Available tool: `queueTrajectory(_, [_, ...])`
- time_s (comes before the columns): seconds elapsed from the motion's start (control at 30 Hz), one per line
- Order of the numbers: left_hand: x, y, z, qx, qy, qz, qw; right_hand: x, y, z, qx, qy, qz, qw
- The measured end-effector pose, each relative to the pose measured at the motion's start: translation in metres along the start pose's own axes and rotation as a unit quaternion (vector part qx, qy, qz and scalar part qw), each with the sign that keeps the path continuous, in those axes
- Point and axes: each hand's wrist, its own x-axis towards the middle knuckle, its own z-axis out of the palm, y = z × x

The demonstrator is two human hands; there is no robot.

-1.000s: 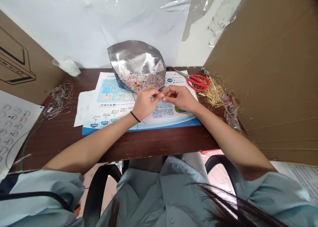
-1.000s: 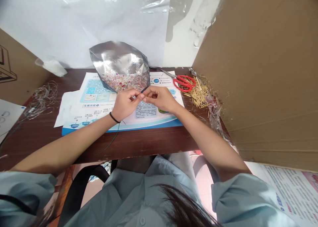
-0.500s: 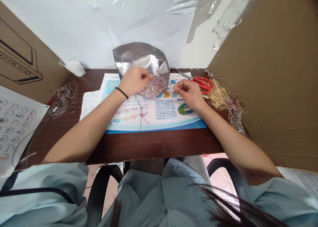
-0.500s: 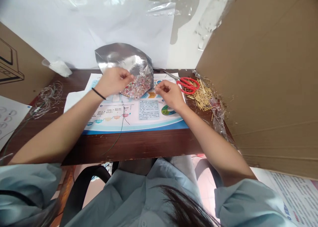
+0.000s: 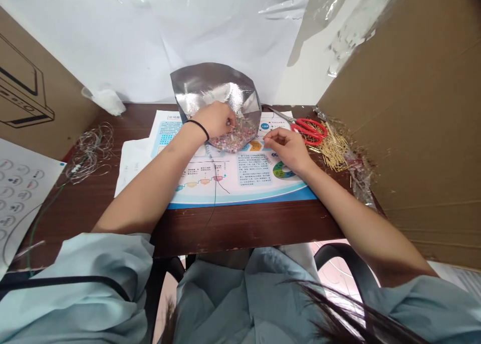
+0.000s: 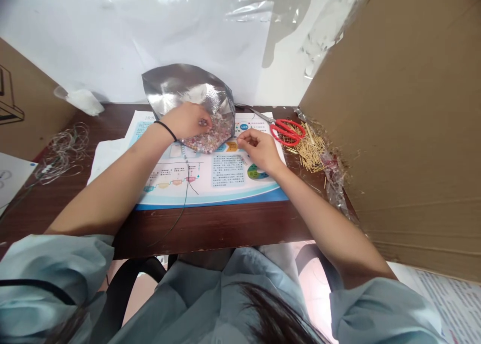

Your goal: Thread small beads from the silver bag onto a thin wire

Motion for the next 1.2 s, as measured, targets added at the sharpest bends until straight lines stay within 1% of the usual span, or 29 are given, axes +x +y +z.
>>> queueTrajectory(0.03, [0.000,-0.001,-0.007,0.045,-0.045,-0.021,0.998,0.000,0.001,0.000,0.001,-0.001,0.000,1.000])
queueTrajectory(0.1, [0.001,-0.001,-0.021,0.104,-0.079,-0.061,0.990,0.000,0.002,0.000,0.000,-0.003,-0.002,1.000])
queueTrajectory(0.2, [0.004,-0.004,-0.033,0.135,-0.056,-0.100,0.984,0.000,0.002,0.000,0.000,-0.004,-0.004,1.000])
queueTrajectory(0.3, [0.006,-0.009,-0.036,0.135,-0.031,-0.083,0.987,-0.001,0.000,-0.001,0.003,-0.002,-0.003,1.000])
queueTrajectory(0.33, [0.006,-0.010,-0.037,0.134,-0.033,-0.079,0.987,-0.001,-0.001,-0.001,0.001,-0.003,-0.001,1.000])
queueTrajectory(0.5, [0.004,-0.001,-0.043,0.139,-0.094,-0.108,0.980,-0.002,-0.002,0.000,-0.006,-0.015,0.013,1.000])
queueTrajectory(0.7, [-0.003,0.010,-0.053,0.171,-0.150,-0.058,0.972,-0.001,-0.001,0.000,0.005,-0.012,0.034,0.999])
queueTrajectory(0.87, [-0.005,0.010,-0.051,0.122,-0.169,-0.033,0.977,-0.001,-0.003,0.000,-0.005,-0.014,0.039,0.999])
queueTrajectory(1.07, [-0.007,0.013,-0.052,0.064,-0.184,-0.037,0.980,-0.002,-0.008,0.000,-0.020,-0.018,0.045,0.999])
queueTrajectory(1.13, [-0.008,0.013,-0.054,0.021,-0.194,-0.042,0.980,-0.002,-0.010,0.000,-0.033,-0.017,0.050,0.998])
queueTrajectory(1.2, [-0.009,0.014,-0.056,-0.051,-0.211,-0.039,0.975,-0.002,-0.013,0.000,-0.042,-0.014,0.054,0.998])
